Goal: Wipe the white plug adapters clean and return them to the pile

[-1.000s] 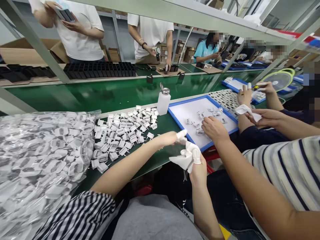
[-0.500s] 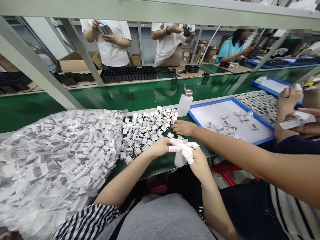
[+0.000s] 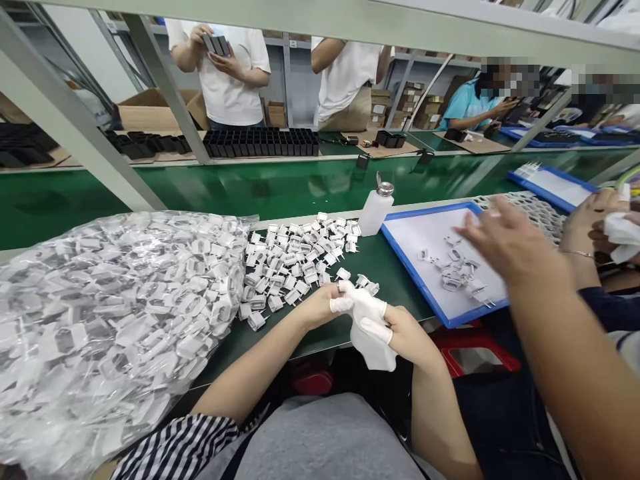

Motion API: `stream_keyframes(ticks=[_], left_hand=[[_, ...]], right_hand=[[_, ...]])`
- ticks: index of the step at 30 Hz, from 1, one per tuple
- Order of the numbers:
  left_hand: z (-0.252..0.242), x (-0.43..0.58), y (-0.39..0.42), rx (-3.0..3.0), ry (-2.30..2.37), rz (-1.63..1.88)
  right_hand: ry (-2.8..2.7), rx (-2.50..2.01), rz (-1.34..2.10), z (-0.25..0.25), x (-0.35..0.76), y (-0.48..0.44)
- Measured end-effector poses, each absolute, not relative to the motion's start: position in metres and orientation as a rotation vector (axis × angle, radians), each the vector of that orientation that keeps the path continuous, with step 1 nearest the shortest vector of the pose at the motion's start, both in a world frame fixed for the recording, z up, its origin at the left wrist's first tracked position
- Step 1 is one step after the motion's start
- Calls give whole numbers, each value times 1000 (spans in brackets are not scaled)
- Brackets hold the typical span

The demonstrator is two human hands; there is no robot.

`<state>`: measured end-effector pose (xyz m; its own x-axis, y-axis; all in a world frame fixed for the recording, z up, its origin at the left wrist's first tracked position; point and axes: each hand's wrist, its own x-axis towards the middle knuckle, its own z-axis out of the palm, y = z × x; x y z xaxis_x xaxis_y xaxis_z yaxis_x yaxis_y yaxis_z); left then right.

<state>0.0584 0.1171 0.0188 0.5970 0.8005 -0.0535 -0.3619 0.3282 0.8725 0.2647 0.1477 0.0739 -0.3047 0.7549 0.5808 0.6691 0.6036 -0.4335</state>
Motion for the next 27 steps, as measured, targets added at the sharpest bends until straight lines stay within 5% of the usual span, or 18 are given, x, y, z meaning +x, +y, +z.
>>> stream_keyframes(ticks=[7, 20, 24, 27], left_hand=[[16, 56, 126, 1011, 549, 589], [27, 63, 110, 1434, 929, 990], [42, 57, 100, 1287, 833, 863], [52, 56, 86, 1173, 752, 786]], right_hand=[[-2228, -1153, 917, 61, 221, 93], [-1022, -1020, 1326, -27, 217, 91], [-1145, -918, 1479, -41, 212, 85], [-1496, -1032, 1285, -57, 203, 77]])
